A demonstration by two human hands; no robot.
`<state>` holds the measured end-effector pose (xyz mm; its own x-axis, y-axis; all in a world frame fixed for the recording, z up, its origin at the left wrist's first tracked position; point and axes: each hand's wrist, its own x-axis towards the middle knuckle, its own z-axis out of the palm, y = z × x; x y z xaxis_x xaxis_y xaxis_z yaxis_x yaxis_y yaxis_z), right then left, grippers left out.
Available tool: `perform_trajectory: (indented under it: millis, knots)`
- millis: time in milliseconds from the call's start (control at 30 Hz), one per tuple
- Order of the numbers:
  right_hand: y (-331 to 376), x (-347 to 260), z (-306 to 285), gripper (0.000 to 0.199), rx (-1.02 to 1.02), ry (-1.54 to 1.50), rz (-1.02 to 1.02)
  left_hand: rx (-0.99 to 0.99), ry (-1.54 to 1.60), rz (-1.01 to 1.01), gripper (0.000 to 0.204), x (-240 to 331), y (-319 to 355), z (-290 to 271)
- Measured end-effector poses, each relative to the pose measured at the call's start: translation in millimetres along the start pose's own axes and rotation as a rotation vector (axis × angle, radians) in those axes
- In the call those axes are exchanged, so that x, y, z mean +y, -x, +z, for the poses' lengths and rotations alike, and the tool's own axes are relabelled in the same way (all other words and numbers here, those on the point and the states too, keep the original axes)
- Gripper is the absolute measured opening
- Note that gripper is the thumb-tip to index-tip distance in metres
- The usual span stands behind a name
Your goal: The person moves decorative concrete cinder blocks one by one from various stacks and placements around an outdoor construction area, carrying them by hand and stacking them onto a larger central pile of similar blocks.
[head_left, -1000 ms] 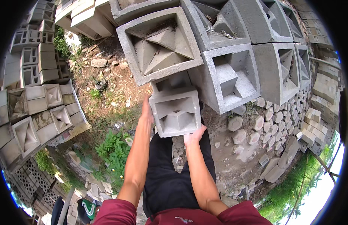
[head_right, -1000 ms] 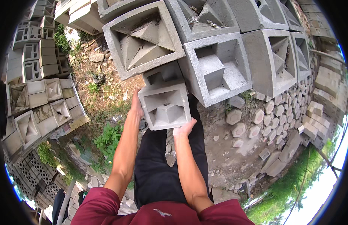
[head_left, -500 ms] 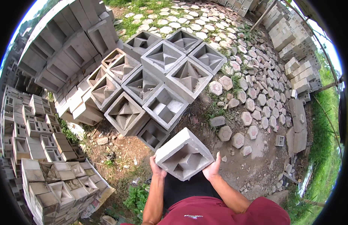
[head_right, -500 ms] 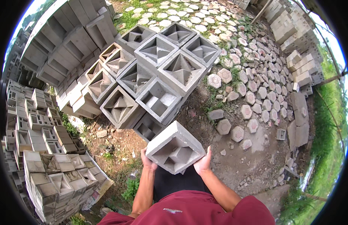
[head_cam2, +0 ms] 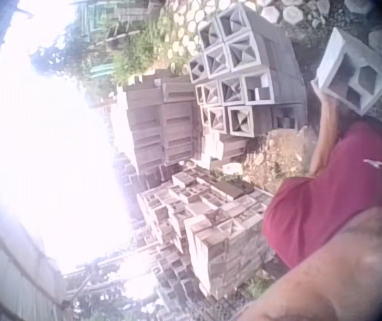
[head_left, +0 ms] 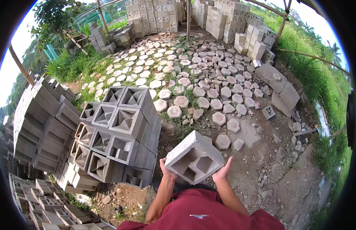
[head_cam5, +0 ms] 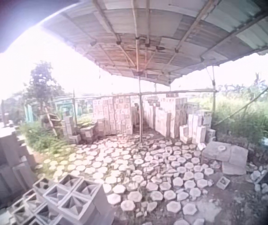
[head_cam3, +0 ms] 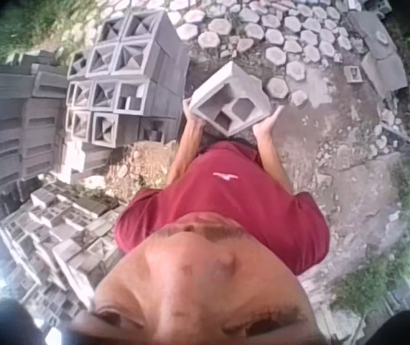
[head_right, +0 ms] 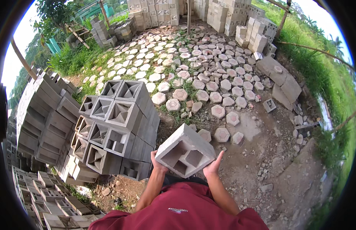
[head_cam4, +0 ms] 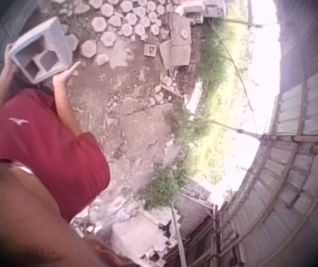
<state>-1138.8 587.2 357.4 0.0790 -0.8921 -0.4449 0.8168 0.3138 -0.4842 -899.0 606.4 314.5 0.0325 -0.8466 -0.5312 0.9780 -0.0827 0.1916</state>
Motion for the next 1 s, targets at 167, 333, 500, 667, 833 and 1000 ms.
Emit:
perform_trajectory:
  millis: [167,333,500,667,833,1000]
  knots:
    - [13,-54,-40,0.088,0.025,-0.036,-0.309,-0.115,-0.144,-0.24,0.061,-60,-31,59]
    - [31,-111,-52,0.087,0.212,-0.182,-0.521,-0.146,-0.347,-0.471,0.061,-129,-50,137]
    - [-6,-186,-48,0.092,0.374,-0.187,-0.63,-0.326,-0.516,-0.617,0.048,-184,-108,205]
    - [-42,-250,-97,0.088,0.419,-0.249,-0.708,-0.398,-0.569,-0.713,0.04,-272,-174,234]
    - [-71,-301,-143,0.087,0.466,-0.187,-0.74,-0.406,-0.755,-0.847,0.04,-335,-218,262]
    - [-90,-349,-156,0.085,0.464,-0.2,-0.775,-0.545,-0.945,-0.928,0.047,-379,-277,286]
